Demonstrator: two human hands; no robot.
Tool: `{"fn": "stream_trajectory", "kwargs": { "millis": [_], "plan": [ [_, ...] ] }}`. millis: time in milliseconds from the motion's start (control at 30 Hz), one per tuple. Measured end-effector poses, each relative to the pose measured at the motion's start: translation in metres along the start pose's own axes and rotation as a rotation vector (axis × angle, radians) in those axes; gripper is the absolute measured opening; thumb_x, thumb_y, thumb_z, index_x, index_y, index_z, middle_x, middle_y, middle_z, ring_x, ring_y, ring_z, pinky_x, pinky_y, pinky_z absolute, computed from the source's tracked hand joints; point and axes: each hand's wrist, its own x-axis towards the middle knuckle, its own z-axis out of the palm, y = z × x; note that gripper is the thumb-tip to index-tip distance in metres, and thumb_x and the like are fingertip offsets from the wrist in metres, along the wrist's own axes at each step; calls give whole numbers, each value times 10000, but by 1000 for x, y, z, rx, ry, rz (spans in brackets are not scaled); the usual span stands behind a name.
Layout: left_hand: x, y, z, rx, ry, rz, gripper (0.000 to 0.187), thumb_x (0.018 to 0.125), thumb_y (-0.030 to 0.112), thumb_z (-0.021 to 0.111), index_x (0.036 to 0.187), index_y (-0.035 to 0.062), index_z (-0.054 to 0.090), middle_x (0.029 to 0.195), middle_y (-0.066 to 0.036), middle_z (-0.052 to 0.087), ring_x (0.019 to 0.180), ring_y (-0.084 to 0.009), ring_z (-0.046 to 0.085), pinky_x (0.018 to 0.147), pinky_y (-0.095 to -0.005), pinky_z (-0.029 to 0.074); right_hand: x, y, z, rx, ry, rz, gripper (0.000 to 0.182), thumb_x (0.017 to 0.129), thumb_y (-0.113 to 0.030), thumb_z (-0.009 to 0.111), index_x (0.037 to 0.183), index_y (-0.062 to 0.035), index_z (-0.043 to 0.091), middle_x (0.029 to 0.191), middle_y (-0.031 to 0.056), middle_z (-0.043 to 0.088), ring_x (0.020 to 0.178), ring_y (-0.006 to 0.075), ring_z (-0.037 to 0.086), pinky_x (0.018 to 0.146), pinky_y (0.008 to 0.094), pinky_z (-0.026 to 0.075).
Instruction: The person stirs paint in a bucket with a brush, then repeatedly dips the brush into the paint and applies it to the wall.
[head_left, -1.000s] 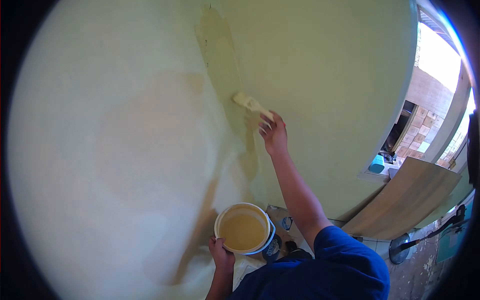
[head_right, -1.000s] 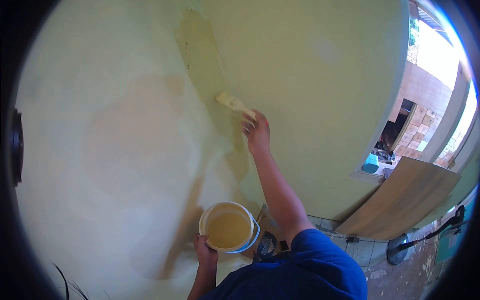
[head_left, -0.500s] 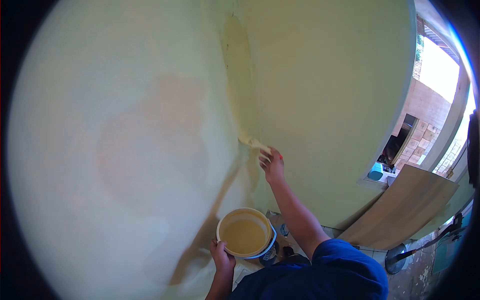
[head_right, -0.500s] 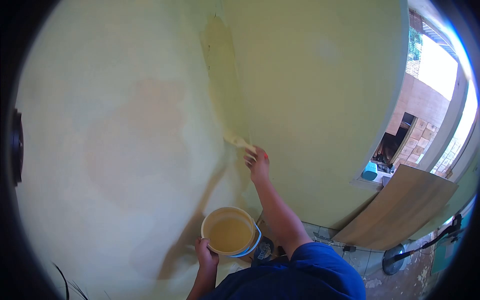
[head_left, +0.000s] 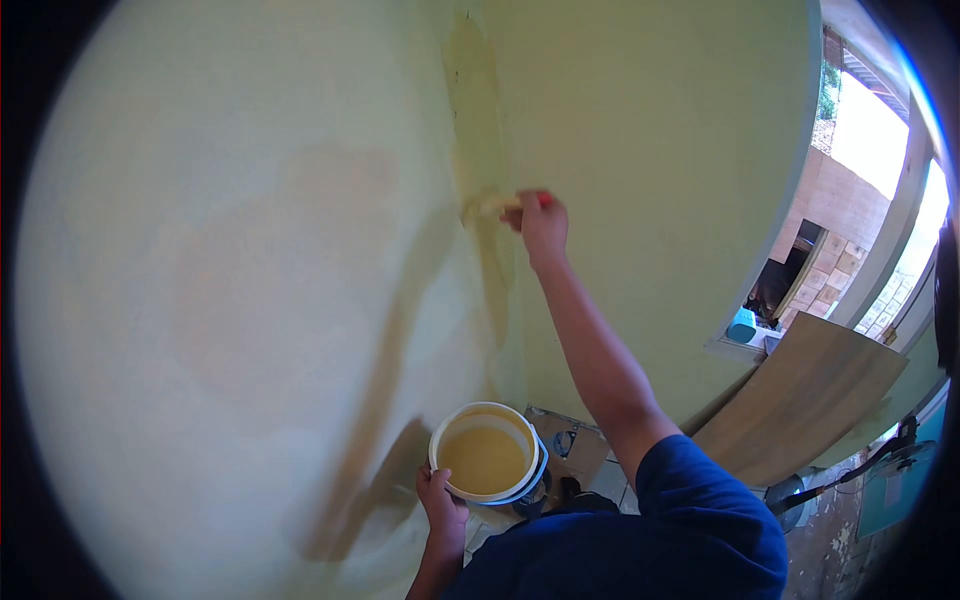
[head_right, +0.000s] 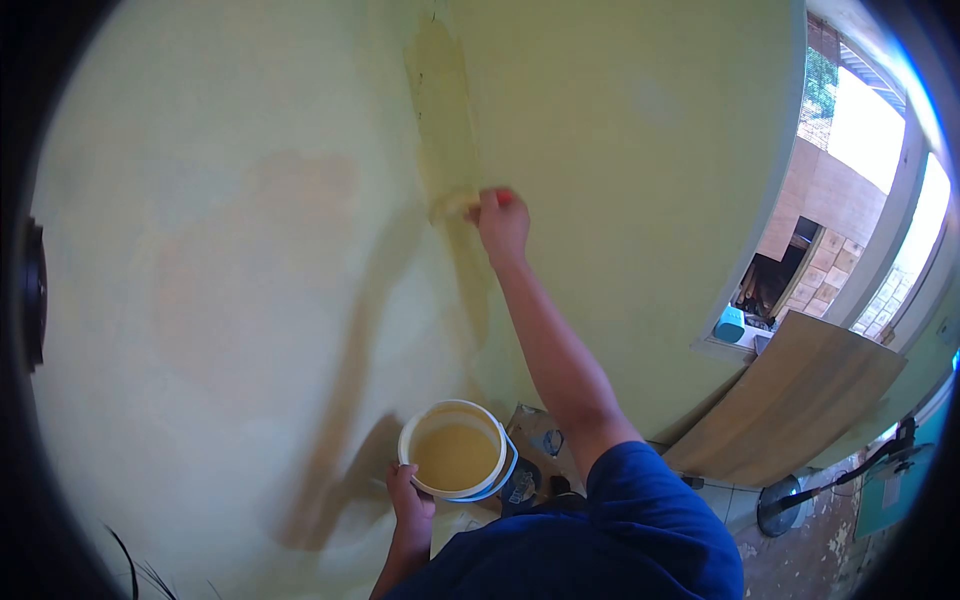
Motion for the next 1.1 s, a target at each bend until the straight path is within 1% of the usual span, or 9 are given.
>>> {"fn": "stream_trajectory", "kwargs": {
  "millis": [100,167,267,467,667,767,900,967,1100],
  "plan": [
    [2,0,-3,14,32,-7,204,771,10,563,941,50,458,976,-105,571,926,-191,599,866,-356,500,14,-64,17,140,-72,27,258,916,-204,546,1009,28,608,783,129,669,688,218,689,591,317,541],
    [0,3,1,4,22,11,204,772,11,565,929,61,446,951,-96,567,890,-187,597,845,-359,504,16,-82,22,508,-120,45,283,943,-207,500,1098,16,580,890,143,675,797,232,689,657,330,544],
    [-4,9,11,-4,38,30,193,773,13,563,911,63,438,935,-90,559,868,-181,589,833,-356,503,10,-50,18,665,-212,36,299,971,-211,461,1149,12,550,978,151,665,881,236,673,722,349,546],
    [-4,11,6,-14,3,36,178,778,-1,540,886,76,421,914,-82,551,862,-180,581,830,-353,497,-54,100,-40,579,-114,316,327,962,-266,499,1171,-16,521,1018,146,657,850,253,672,689,347,546],
    [1,3,-5,-9,14,61,176,772,-15,532,861,83,415,901,-76,545,856,-174,579,823,-337,491,-110,155,-98,203,82,502,290,913,-272,551,1089,-43,581,887,119,676,726,218,686,615,313,534],
    [3,0,-12,7,1,51,175,772,-14,537,863,78,419,907,-81,547,859,-174,579,827,-338,491,-102,143,-94,-41,136,495,234,903,-242,564,1001,-35,613,784,99,671,635,192,673,561,302,523],
    [-6,7,3,4,24,27,172,774,-3,545,870,72,424,920,-86,550,860,-177,579,832,-345,492,-53,102,-42,-115,27,146,200,898,-209,576,935,-20,629,759,105,666,605,188,664,560,296,532],
    [-4,5,0,16,22,9,178,771,6,553,887,63,431,930,-91,550,870,-182,582,842,-351,491,-37,50,-13,30,44,74,224,908,-208,561,952,1,627,734,108,656,583,204,657,574,308,550],
    [-6,7,4,34,42,6,183,771,15,554,908,55,439,937,-91,550,883,-186,585,849,-354,491,-25,-14,-5,347,-35,81,297,934,-223,532,1078,31,585,858,133,658,721,217,671,684,327,565]
  ]
}}
